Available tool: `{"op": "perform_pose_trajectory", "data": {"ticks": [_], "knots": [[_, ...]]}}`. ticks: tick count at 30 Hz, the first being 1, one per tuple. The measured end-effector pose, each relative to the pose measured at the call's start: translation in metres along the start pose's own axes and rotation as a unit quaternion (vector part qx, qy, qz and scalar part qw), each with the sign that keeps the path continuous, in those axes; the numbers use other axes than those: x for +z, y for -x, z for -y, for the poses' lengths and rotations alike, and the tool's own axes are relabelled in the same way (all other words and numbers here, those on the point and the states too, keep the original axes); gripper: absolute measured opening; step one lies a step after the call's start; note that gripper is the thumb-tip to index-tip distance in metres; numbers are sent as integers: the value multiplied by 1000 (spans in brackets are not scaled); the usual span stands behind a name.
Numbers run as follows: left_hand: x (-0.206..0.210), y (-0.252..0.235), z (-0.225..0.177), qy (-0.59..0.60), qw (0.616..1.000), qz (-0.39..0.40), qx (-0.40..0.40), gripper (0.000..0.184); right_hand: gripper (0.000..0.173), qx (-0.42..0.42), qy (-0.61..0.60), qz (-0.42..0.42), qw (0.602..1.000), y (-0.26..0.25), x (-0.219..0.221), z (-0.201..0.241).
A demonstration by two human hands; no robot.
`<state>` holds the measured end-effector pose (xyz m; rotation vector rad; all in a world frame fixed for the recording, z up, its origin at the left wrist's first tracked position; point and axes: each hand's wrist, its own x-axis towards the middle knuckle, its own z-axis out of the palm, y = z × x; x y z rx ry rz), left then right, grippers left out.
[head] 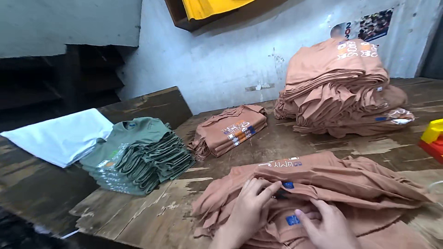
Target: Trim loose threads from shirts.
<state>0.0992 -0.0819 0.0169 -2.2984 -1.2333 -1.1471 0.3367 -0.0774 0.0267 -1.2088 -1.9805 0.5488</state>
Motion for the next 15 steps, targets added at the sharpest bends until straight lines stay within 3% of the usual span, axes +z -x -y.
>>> {"op": "perform_pose_trajectory", "data": {"ticks": [2, 3, 6, 7, 10, 15], "knots": [[-1, 3, -2, -18, 999, -25, 35, 30, 60, 21, 81, -18, 996, -4, 9, 11], [-2, 4, -2, -30, 999, -16, 43, 28, 60, 16, 115, -32, 993, -4, 14, 13], [0, 6, -2, -53, 998, 14, 40, 23, 19, -23, 150, -58, 987, -3, 25, 12], [1, 6, -2, -54, 998, 22, 31, 23, 14, -25, 134, -62, 989, -2, 25, 10], [5, 2, -3, -48, 998, 42, 1, 22, 13, -19, 66, -84, 994, -4, 21, 4], [11, -3, -2, -38, 997, 59, -12, 20, 11, -8, 53, -92, 994, -3, 21, 2]]}}
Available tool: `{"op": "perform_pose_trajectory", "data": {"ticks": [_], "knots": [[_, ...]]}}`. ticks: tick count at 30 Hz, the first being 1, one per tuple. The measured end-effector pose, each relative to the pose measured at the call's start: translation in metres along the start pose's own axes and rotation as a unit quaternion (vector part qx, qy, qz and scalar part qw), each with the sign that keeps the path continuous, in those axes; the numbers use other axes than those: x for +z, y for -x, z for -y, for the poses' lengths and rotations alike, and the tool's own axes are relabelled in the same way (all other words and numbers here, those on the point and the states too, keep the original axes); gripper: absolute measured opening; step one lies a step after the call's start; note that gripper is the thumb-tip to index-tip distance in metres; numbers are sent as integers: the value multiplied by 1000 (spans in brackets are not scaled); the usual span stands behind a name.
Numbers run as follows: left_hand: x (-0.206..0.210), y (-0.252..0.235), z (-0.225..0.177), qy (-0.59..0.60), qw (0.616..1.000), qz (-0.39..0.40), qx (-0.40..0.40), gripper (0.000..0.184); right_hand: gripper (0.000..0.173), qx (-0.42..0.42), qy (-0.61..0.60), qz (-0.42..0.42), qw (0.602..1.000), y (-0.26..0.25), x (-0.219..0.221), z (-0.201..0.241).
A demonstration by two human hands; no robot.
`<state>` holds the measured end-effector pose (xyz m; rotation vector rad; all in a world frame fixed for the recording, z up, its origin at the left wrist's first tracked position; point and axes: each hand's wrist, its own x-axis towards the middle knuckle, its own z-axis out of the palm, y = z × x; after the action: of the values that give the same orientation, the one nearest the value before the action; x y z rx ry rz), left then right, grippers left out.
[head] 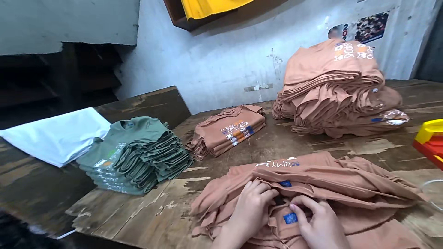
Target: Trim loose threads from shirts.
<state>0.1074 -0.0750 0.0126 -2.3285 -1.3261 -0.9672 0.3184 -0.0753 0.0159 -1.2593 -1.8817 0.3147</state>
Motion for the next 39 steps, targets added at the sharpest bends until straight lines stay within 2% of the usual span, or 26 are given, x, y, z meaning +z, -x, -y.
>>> {"op": "perform_pose_trajectory", "data": {"ticks": [6, 10, 14, 15, 17, 18, 20, 24, 26, 29, 32, 34, 36, 39], "knots": [[-11, -3, -4, 38, 997, 20, -69, 20, 18, 50, -5, -9, 999, -3, 0, 3], [-8, -10, -10, 44, 994, 70, -76, 19, 14, 38, -29, 3, 999, -5, 0, 0], [-8, -8, -10, 75, 990, 58, -107, 18, 11, -4, -38, 53, 998, 2, -9, -4], [-13, -7, -10, 99, 984, 83, -125, 21, 11, -22, -37, 86, 995, 6, -15, -4], [-26, -8, -11, 120, 965, 165, -165, 45, 11, -57, -24, 130, 990, 15, -21, -2], [-30, -9, -11, 113, 955, 201, -185, 47, 13, -70, -12, 128, 989, 18, -21, -1], [-32, -13, -11, 93, 945, 224, -221, 27, 30, -64, 18, 105, 992, 22, -17, 4], [-28, -23, -1, 142, 930, 184, -284, 19, 45, 1, 131, 22, 991, 13, 1, 25], [-26, -28, 4, 153, 922, 180, -307, 19, 40, 35, 183, 20, 982, 4, 11, 37], [-25, -32, 5, 142, 917, 184, -323, 19, 21, 61, 178, 22, 982, -10, 24, 38], [-24, -26, 2, 134, 933, 151, -297, 20, 14, 37, 68, 40, 996, -7, 13, 26], [-22, -17, 3, 115, 958, 106, -239, 28, 10, -8, -26, 29, 999, 1, 8, 11], [-17, -7, 5, 73, 985, 36, -152, 36, 8, -14, -86, 23, 996, 7, 4, 5], [-13, -2, 5, 5, 998, -69, 7, 19, 8, -12, -85, -1, 996, 10, 4, 3]]}}
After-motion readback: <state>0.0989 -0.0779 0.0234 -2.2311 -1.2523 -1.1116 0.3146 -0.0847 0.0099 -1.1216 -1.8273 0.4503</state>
